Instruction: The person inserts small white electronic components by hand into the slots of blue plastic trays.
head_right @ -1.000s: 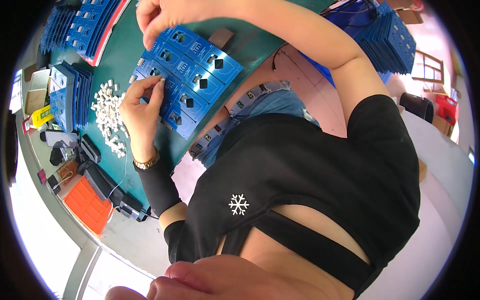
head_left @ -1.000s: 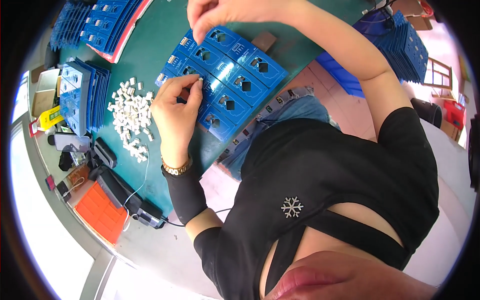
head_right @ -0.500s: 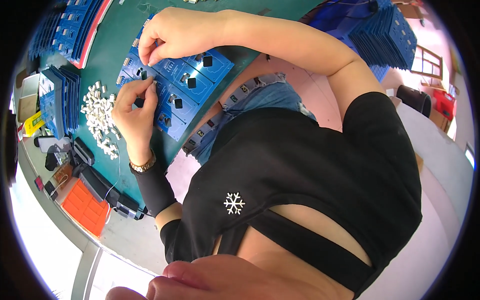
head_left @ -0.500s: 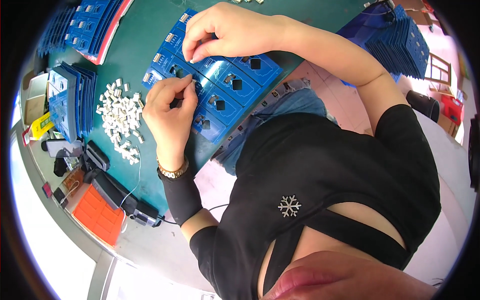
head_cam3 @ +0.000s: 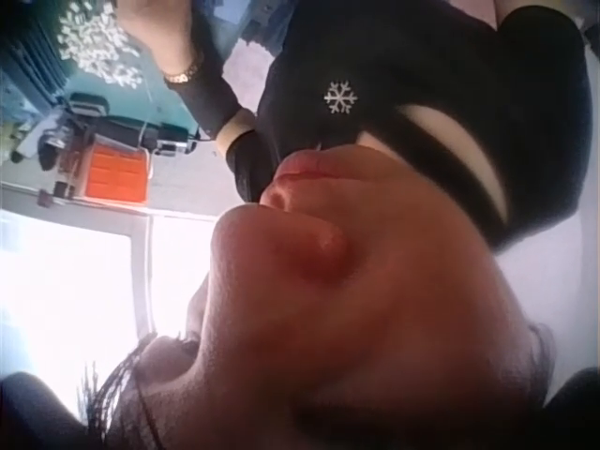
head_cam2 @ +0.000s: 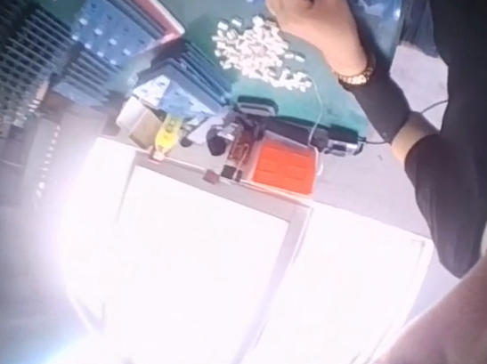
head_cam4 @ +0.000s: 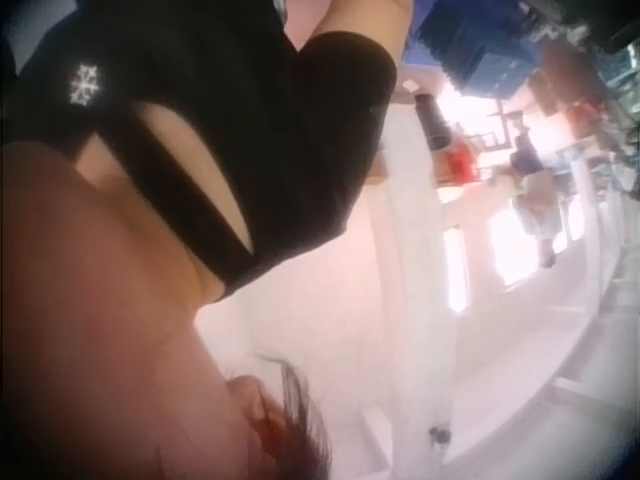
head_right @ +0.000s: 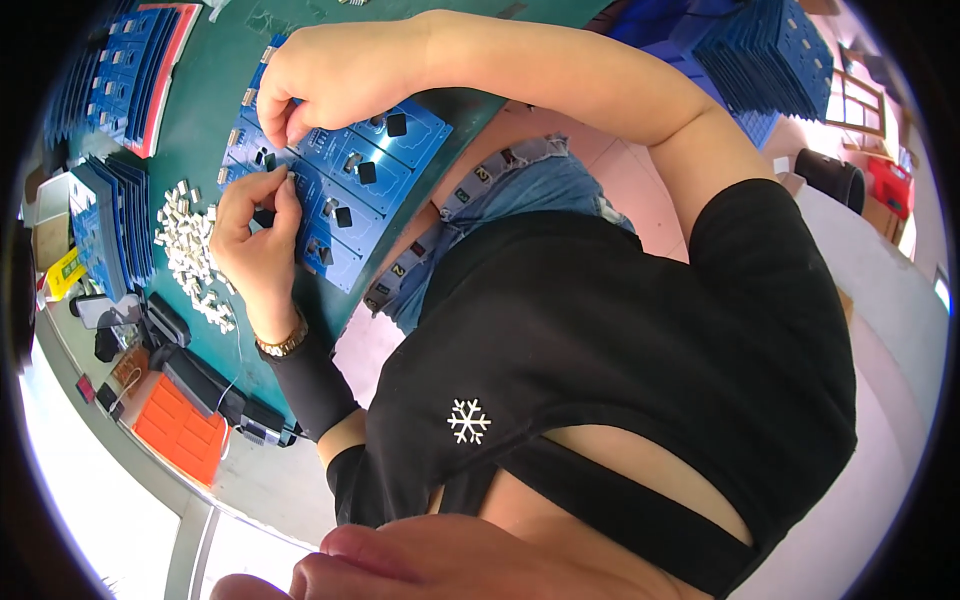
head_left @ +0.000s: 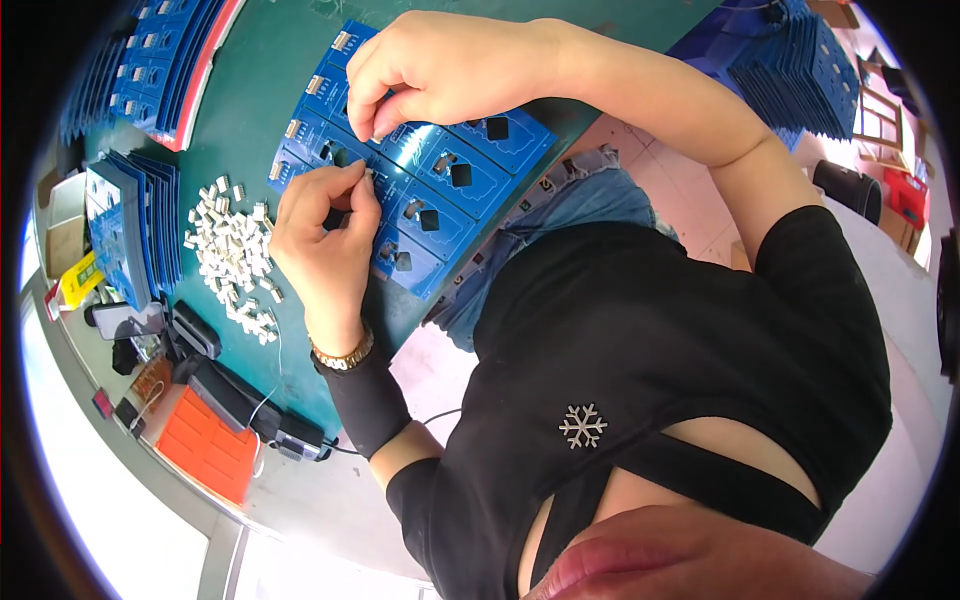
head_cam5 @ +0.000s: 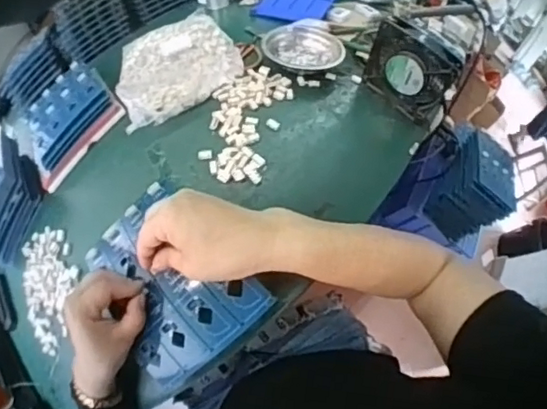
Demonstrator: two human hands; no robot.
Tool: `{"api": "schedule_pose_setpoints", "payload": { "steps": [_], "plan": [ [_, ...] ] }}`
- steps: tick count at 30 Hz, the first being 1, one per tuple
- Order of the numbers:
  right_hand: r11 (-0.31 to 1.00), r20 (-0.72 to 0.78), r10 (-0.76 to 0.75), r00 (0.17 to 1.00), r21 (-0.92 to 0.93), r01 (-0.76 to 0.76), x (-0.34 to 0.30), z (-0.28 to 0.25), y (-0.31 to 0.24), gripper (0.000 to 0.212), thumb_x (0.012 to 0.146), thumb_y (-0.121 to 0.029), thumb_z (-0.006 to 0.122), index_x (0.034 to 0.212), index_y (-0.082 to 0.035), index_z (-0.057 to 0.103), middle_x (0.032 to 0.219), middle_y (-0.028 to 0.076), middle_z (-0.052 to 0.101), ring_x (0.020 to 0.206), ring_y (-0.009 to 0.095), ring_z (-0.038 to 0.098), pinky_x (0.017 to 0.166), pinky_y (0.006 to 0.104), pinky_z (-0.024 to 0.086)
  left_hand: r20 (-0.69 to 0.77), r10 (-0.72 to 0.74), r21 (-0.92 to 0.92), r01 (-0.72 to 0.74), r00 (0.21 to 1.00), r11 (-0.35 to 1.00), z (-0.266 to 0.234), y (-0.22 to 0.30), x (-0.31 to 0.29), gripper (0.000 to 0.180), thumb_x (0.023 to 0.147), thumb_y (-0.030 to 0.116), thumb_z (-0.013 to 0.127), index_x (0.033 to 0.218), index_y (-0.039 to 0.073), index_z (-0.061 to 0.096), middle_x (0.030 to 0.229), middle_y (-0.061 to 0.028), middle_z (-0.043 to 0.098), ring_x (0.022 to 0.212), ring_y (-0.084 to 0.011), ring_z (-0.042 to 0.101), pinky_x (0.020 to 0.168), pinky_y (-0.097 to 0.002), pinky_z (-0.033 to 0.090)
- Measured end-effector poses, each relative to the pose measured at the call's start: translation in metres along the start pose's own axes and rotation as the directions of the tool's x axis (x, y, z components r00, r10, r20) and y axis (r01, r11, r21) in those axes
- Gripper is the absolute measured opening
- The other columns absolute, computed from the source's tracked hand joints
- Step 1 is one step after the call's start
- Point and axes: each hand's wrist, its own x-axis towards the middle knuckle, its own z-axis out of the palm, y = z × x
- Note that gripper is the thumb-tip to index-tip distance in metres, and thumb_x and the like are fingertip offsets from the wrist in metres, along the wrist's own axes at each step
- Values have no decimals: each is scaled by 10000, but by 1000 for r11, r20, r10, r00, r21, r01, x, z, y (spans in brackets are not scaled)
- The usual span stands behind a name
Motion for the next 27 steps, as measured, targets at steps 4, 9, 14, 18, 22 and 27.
{"api": "schedule_pose_setpoints", "payload": {
  "steps": [4,9,14,18,22,27],
  "plan": [
    [1000,-8,28,1000,3,-28,-1,-1,-5,119,800,-69,664,891,-12,716,878,102,712,905,245,639,822,344,491,22,144,75,-145,989,987,-1,-5,1,118,751,-45,724,852,12,706,791,-51,648,624,-104,593,595,-226,488],
    [999,33,22,999,-50,-20,-3,-1,-4,98,826,-45,642,895,0,695,857,108,652,818,251,649,749,334,506,1,57,25,-57,998,998,0,0,2,126,739,-55,730,840,12,697,798,-55,637,629,-120,591,590,-232,489],
    [997,23,2,1000,-76,0,-2,4,-1,92,820,-45,634,877,-1,692,851,113,641,815,271,640,746,356,503,58,77,77,-81,995,994,-2,2,0,129,735,-48,725,836,25,693,804,-57,629,687,-163,602,630,-265,499],
    [990,67,33,997,-140,-24,-2,5,-4,93,816,-47,635,873,-4,694,855,116,640,821,282,638,750,365,502,73,245,240,-255,967,937,-4,1,-2,144,732,-28,722,857,39,697,801,-58,625,742,-203,610,753,-318,488],
    [981,14,-16,1000,-193,18,-3,5,-3,129,784,-56,626,862,9,705,828,152,692,796,289,668,744,355,514,151,270,222,-299,951,928,-12,9,3,249,698,-82,623,900,42,700,859,-70,621,842,-237,603,855,-359,443],
    [978,37,-44,998,-202,51,-1,8,2,121,804,-55,617,859,6,704,825,153,685,789,288,666,745,356,517,198,299,228,-340,934,912,-17,1,2,389,630,-121,531,938,40,705,910,-87,615,883,-246,595,866,-360,440]
  ]
}}
